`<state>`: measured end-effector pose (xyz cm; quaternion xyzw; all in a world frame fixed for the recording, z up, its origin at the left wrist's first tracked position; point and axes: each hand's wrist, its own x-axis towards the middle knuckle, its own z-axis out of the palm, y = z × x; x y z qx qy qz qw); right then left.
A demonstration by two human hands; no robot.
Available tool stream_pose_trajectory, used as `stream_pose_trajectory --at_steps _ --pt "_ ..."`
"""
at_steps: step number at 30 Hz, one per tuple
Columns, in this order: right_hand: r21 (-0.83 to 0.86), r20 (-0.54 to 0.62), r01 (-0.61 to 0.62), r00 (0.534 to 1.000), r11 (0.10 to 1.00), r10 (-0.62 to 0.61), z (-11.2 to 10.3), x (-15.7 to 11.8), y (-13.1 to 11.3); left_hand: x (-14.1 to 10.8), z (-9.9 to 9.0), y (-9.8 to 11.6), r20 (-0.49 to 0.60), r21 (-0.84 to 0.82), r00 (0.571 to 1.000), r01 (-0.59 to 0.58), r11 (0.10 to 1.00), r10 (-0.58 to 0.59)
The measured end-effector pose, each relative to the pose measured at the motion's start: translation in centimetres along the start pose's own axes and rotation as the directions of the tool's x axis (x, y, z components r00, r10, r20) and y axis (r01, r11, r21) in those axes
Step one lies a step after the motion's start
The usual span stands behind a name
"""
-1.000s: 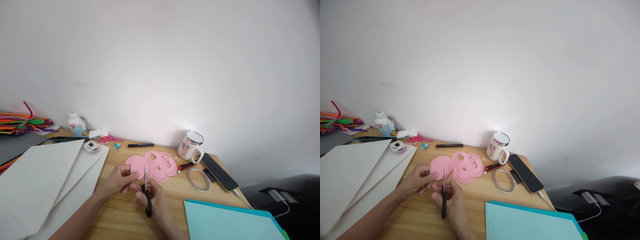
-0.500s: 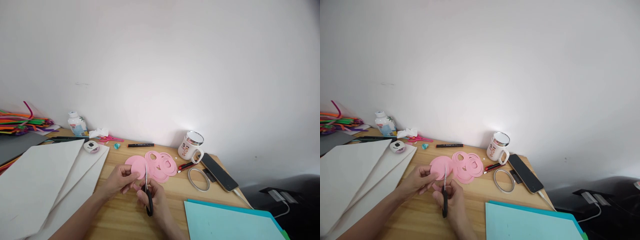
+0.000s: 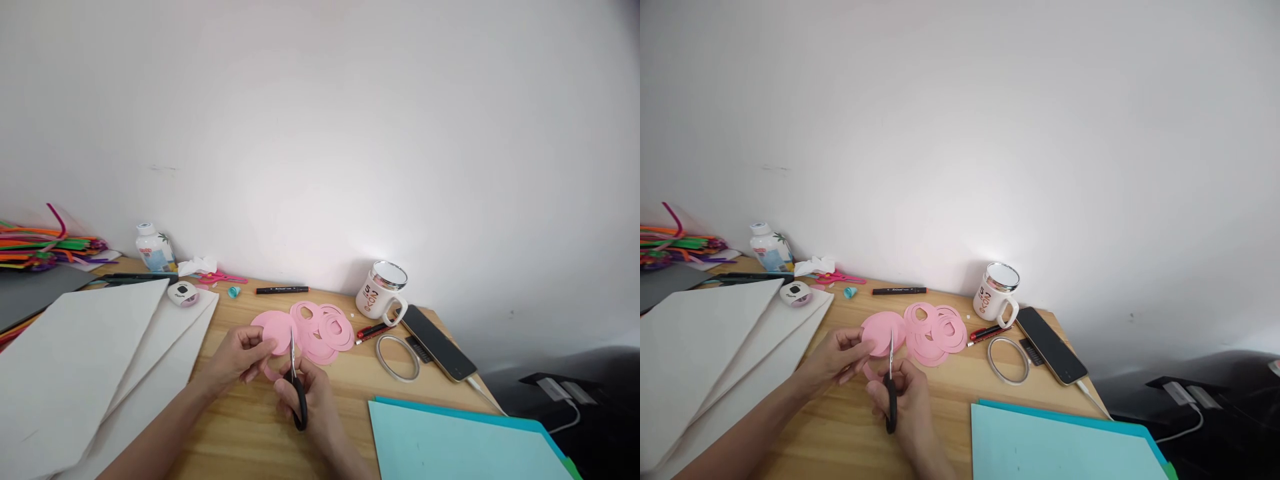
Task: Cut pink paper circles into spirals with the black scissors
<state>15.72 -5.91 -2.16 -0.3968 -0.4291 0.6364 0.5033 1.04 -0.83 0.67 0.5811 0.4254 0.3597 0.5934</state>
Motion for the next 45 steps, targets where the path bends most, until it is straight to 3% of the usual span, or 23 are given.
stream_pose_trajectory --at_steps 8,17,45 --pt "0.027 0.006 0.01 1.0 1.0 -0.01 0.0 0.2 1.1 0.2 0.3 -0.3 0.01 -0.063 0.999 0.052 0.997 -0.051" --pt "0.039 -0.008 0.105 0.994 0.994 -0.105 -0.1 0.0 0.1 -0.1 0.5 -0.5 0.051 -0.047 0.996 0.076 0.996 -0.073" --pt "0.017 0.015 0.01 1.0 1.0 -0.01 -0.2 0.1 0.5 -0.1 0.4 0.2 -0.015 -0.059 0.999 0.048 0.997 -0.049"
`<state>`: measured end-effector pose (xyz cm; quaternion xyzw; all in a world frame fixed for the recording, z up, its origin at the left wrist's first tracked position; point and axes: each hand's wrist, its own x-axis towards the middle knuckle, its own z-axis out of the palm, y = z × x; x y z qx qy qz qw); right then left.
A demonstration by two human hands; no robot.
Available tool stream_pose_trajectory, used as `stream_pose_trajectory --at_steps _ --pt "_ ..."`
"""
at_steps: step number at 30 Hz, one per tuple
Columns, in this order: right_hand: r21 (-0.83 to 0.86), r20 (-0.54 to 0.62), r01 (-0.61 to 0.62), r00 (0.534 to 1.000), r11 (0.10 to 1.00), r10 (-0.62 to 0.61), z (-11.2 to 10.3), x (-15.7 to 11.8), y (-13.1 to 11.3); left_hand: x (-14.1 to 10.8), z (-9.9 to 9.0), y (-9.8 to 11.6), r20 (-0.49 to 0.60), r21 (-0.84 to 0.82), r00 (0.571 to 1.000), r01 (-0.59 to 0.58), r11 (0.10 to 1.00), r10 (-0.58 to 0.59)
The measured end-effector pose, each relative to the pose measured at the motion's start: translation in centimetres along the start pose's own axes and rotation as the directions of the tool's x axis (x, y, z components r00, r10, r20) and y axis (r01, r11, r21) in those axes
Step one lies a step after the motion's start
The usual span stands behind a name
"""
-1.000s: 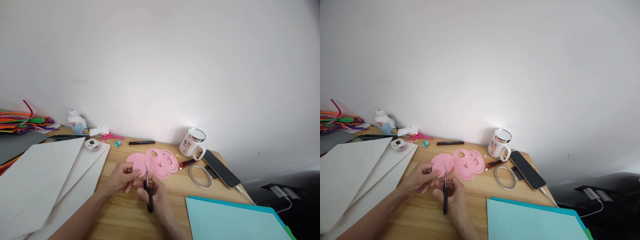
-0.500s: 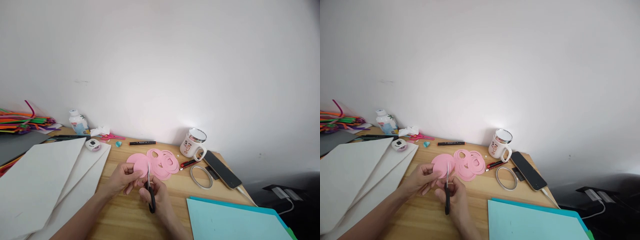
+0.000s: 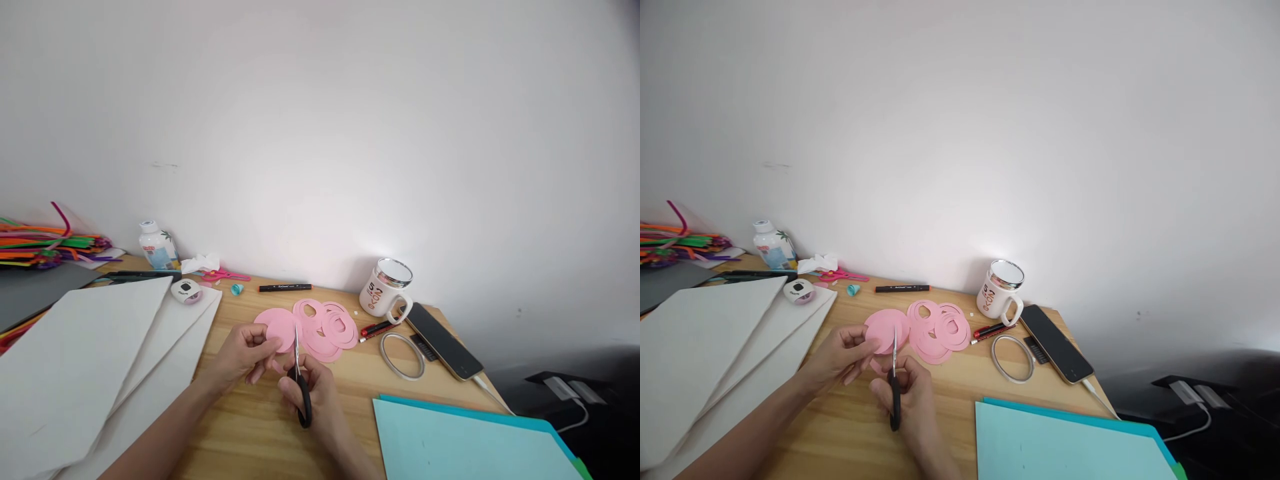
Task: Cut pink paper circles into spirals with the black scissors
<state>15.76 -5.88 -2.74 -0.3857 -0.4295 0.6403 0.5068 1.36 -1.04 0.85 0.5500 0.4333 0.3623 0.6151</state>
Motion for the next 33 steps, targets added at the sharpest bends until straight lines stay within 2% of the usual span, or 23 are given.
stream_pose_trajectory --at_steps 11,17,33 --pt "0.003 0.006 -0.001 1.0 1.0 0.001 -0.12 0.07 0.25 0.1 -0.18 -0.59 0.028 -0.02 0.999 -0.019 1.0 0.019" --pt "0.021 -0.021 0.043 0.999 0.999 -0.043 -0.14 0.28 0.22 0.0 -0.08 -0.48 0.055 -0.02 0.998 -0.008 1.0 0.01" --pt "-0.013 -0.007 0.026 1.0 1.0 -0.026 -0.2 0.15 0.03 0.12 -0.17 -0.4 0.017 -0.093 0.999 -0.043 0.995 0.045"
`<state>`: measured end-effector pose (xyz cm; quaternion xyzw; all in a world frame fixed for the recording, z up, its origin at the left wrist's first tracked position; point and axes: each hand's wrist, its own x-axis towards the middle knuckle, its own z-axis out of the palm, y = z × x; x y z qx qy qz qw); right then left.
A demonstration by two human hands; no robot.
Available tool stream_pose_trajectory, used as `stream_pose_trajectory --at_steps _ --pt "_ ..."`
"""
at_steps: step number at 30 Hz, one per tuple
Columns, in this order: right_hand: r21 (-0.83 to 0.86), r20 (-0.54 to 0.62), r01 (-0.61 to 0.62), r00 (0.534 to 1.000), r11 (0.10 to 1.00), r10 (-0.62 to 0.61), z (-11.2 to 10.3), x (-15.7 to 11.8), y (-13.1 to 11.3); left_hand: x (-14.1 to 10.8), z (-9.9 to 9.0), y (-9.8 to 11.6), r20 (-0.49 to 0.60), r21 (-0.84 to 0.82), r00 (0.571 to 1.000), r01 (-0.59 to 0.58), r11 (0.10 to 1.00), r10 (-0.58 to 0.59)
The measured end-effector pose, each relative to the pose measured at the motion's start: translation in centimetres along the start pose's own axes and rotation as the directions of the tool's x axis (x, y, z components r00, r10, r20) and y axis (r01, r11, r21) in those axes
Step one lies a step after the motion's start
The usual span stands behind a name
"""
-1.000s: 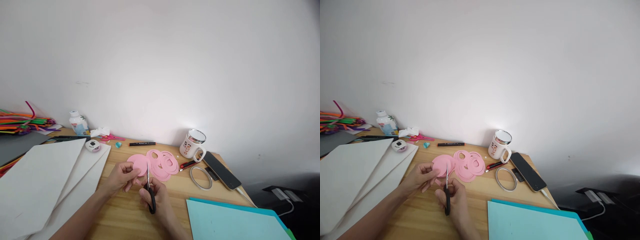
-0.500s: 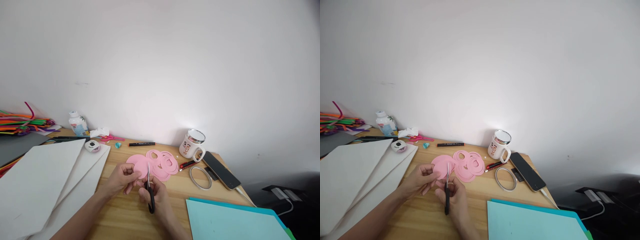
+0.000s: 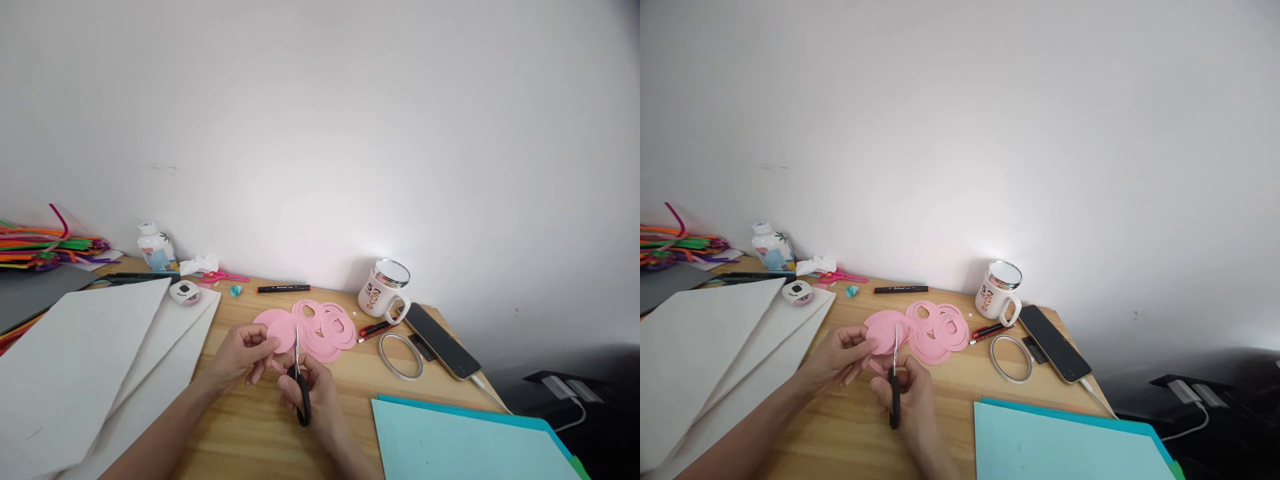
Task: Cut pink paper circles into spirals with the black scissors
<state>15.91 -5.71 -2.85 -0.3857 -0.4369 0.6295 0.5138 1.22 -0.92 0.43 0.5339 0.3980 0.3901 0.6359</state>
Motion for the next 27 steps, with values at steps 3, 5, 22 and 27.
stream_pose_trajectory --at_steps 3,5,22,27 --pt "-0.02 0.003 -0.004 1.0 1.0 0.005 0.0 0.0 -0.1 0.1 0.0 0.1 -0.017 -0.031 1.0 -0.005 1.0 0.004" --pt "-0.03 0.003 -0.005 1.0 1.0 0.005 0.0 -0.1 -0.1 0.2 0.0 0.0 -0.024 -0.036 1.0 -0.007 0.999 0.006" --pt "0.057 0.014 -0.015 1.0 0.998 0.015 0.3 0.0 0.3 -0.2 0.6 0.1 0.097 -0.022 0.991 0.097 0.995 -0.094" --pt "0.044 0.01 0.036 0.999 0.998 -0.036 0.3 0.0 -0.1 -0.3 1.0 0.3 0.067 0.011 0.993 0.101 0.995 -0.101"
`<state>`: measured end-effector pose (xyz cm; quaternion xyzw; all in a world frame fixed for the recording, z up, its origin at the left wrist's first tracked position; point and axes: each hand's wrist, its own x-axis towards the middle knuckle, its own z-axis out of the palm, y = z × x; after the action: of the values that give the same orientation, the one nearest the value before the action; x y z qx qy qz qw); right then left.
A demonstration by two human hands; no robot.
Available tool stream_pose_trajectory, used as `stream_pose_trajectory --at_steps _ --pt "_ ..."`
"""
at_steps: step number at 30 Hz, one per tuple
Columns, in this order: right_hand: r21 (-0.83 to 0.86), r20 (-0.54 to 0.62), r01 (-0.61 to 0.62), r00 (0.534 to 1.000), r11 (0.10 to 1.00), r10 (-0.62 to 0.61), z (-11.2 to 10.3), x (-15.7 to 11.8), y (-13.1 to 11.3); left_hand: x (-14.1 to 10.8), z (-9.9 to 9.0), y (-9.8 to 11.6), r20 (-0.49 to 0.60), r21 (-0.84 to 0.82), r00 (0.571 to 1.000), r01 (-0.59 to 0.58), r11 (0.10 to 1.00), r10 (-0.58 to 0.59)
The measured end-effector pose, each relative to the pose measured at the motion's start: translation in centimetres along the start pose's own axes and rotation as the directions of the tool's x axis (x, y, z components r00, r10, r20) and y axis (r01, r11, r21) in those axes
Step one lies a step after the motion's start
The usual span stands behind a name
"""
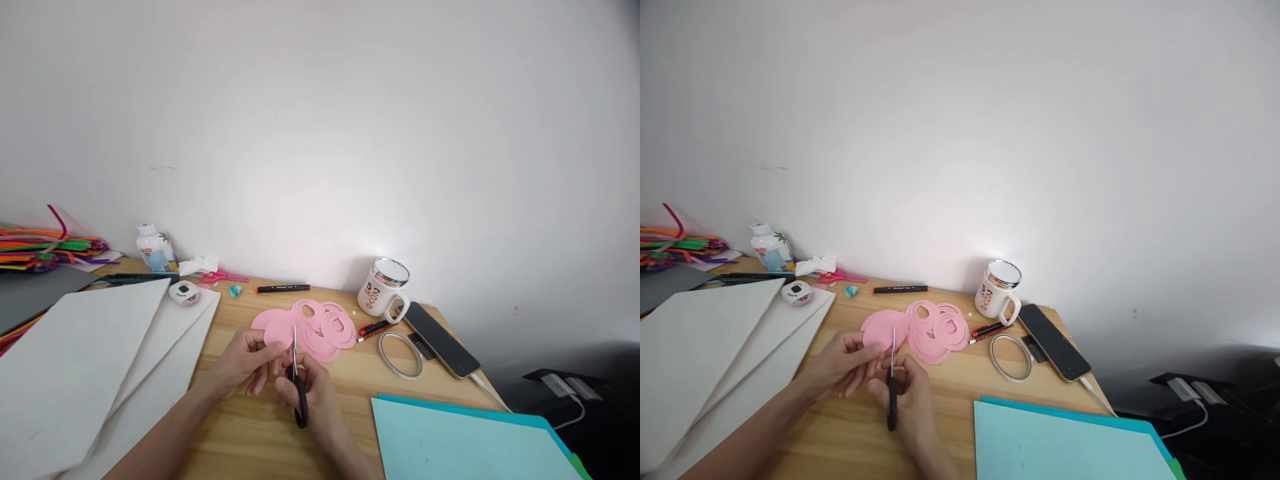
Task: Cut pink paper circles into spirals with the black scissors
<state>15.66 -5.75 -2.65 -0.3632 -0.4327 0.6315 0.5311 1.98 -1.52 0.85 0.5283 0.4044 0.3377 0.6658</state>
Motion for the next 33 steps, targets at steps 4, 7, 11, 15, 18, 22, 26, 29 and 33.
stream_pose_trajectory --at_steps 4,7,11,15,18,22,26,29,33 --pt "0.029 -0.006 0.026 1.0 0.999 -0.026 0.1 0.1 -0.7 -0.1 0.1 0.2 0.019 0.031 1.0 -0.005 1.0 0.004" --pt "0.048 0.003 0.0 1.0 0.999 0.0 0.1 0.1 -0.8 -0.1 0.0 0.1 0.016 0.028 1.0 -0.001 1.0 0.0" --pt "0.022 0.0 -0.011 1.0 1.0 0.011 -0.1 0.1 -0.3 0.1 -0.5 -0.3 0.011 0.032 1.0 0.003 0.999 -0.004" --pt "-0.029 0.005 -0.019 1.0 0.999 0.019 -0.3 0.1 0.0 0.2 -0.9 -0.5 0.012 0.051 1.0 -0.01 0.999 0.01" --pt "-0.047 0.009 -0.035 0.999 0.998 0.035 -0.3 0.0 0.0 0.2 -1.0 -0.4 -0.004 0.055 1.0 -0.01 0.998 0.01" --pt "-0.054 -0.001 -0.034 0.999 0.998 0.034 -0.2 0.0 -0.1 0.2 -0.9 -0.2 -0.034 0.065 0.999 -0.015 0.998 0.017" --pt "-0.044 -0.002 -0.04 0.999 0.998 0.04 -0.2 0.0 0.0 0.2 -0.9 0.0 -0.047 0.07 0.998 -0.028 0.997 0.031" --pt "-0.037 0.005 -0.051 0.999 0.998 0.051 -0.3 -0.1 0.2 0.3 -1.0 -0.1 -0.065 0.024 0.997 -0.05 0.998 0.052" --pt "-0.012 -0.004 -0.065 0.998 0.998 0.065 -0.2 0.0 0.5 0.4 -1.1 -0.4 -0.032 0.021 0.997 -0.067 0.998 0.068"
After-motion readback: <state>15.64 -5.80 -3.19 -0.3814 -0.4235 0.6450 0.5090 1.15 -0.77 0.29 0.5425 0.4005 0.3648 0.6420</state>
